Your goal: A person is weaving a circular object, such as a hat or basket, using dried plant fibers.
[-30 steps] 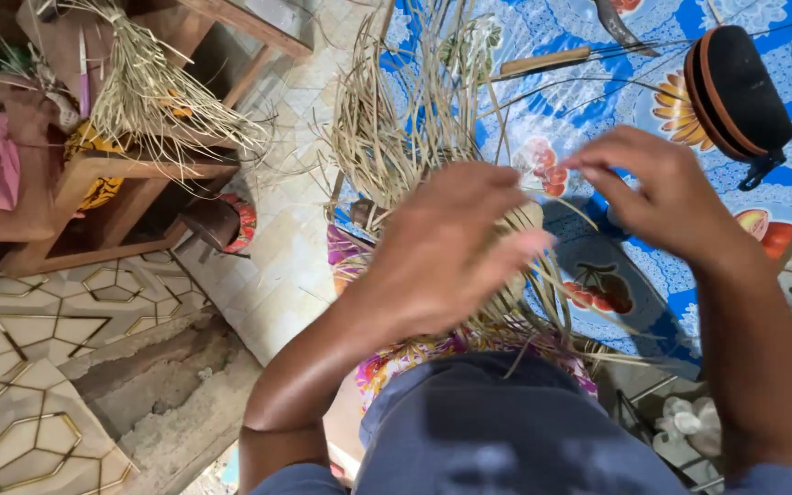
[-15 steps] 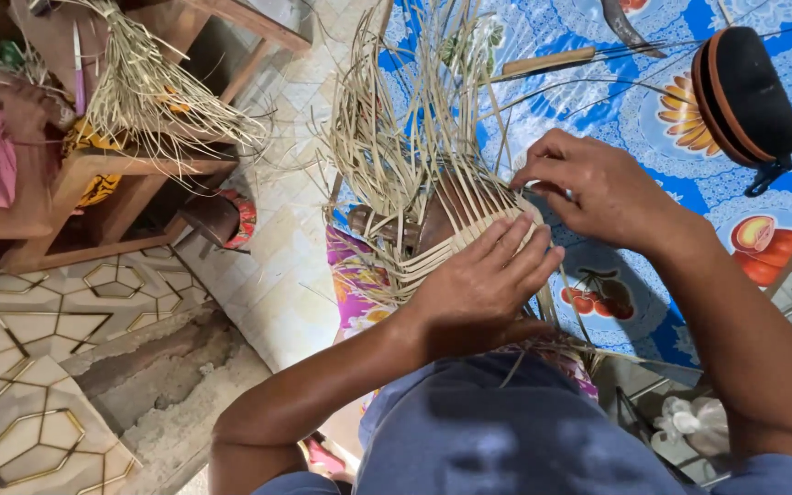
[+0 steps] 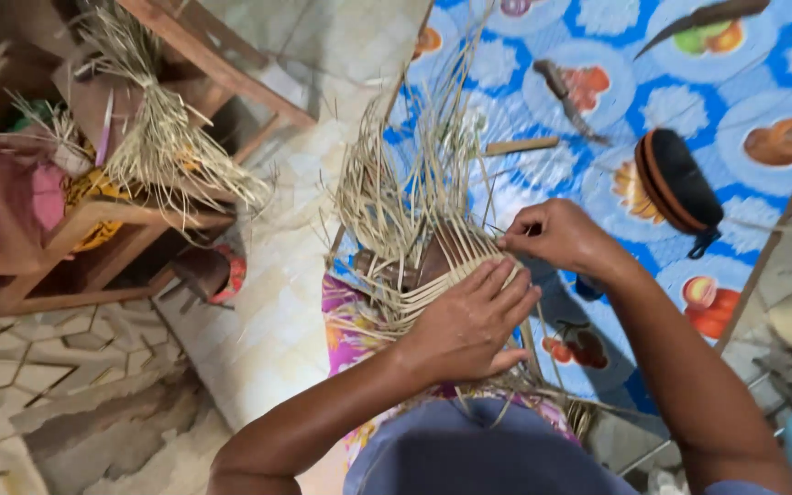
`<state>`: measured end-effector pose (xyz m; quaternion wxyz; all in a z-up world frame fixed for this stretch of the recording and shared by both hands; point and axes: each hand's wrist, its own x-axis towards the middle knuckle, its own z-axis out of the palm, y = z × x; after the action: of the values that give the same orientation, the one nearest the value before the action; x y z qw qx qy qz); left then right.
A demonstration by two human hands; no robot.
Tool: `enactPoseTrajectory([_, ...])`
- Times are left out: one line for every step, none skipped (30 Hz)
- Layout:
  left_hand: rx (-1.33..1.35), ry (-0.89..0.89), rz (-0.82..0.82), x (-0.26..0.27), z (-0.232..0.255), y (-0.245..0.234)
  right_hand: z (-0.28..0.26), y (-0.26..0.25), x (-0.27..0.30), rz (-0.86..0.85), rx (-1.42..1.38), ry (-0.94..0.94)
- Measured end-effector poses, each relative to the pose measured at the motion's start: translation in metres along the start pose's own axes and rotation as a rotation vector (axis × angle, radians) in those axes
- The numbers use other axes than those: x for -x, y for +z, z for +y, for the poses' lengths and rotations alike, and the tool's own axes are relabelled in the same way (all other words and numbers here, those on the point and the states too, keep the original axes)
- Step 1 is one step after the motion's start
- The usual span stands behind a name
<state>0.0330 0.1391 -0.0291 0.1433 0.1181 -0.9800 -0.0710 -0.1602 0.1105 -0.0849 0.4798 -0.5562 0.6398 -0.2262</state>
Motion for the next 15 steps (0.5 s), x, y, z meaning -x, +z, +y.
enactPoseTrajectory([-0.015, 0.008, 0.022, -0.001, 0.002, -0.001, -0.001, 0.002, 0.001, 0.015, 0.019, -0.013])
enactPoseTrajectory([0.031, -0.012, 0.026, -0.001, 0.003, -0.001, -0.002, 0.004, 0.000, -0.027, -0.133, 0.013])
enactPoseTrajectory([0.076, -0.032, 0.029, -0.001, 0.004, -0.002, -0.004, 0.007, -0.001, -0.071, -0.284, 0.039])
enactPoseTrajectory([0.059, -0.030, 0.052, -0.001, 0.006, -0.003, -0.006, 0.009, -0.001, -0.065, -0.263, 0.021])
enactPoseTrajectory([0.072, -0.056, 0.034, 0.000, 0.007, -0.003, -0.007, 0.011, -0.001, -0.110, -0.413, 0.019])
enactPoseTrajectory([0.092, -0.084, 0.013, 0.001, 0.011, -0.003, -0.007, 0.015, 0.002, -0.161, -0.567, 0.022])
enactPoseTrajectory([0.080, -0.085, 0.032, -0.002, 0.012, -0.010, -0.010, 0.013, 0.000, -0.160, -0.548, 0.009])
enactPoseTrajectory([0.086, -0.081, -0.062, -0.004, 0.013, -0.016, -0.013, 0.013, -0.003, -0.171, -0.512, -0.024])
enactPoseTrajectory([0.093, -0.078, -0.156, -0.007, 0.015, -0.021, -0.015, 0.012, -0.006, -0.183, -0.476, -0.057])
enactPoseTrajectory([0.090, -0.086, -0.147, -0.015, 0.011, -0.010, -0.058, 0.003, 0.008, -0.189, -0.465, -0.060])
enactPoseTrajectory([-0.059, -0.023, 0.046, -0.024, 0.007, 0.003, -0.100, -0.007, 0.022, -0.126, -0.375, -0.213])
enactPoseTrajectory([-0.199, 0.043, 0.230, -0.032, 0.005, 0.017, -0.139, -0.014, 0.038, -0.059, -0.292, -0.357])
enactPoseTrajectory([-0.195, 0.038, 0.230, -0.043, 0.000, 0.021, -0.162, -0.016, 0.047, -0.063, -0.291, -0.352])
enactPoseTrajectory([-0.332, -0.109, -0.013, -0.057, -0.008, 0.023, -0.188, -0.021, 0.056, 0.025, -0.293, -0.506])
enactPoseTrajectory([-0.463, -0.255, -0.260, -0.071, -0.014, 0.024, -0.214, -0.026, 0.066, 0.114, -0.294, -0.660])
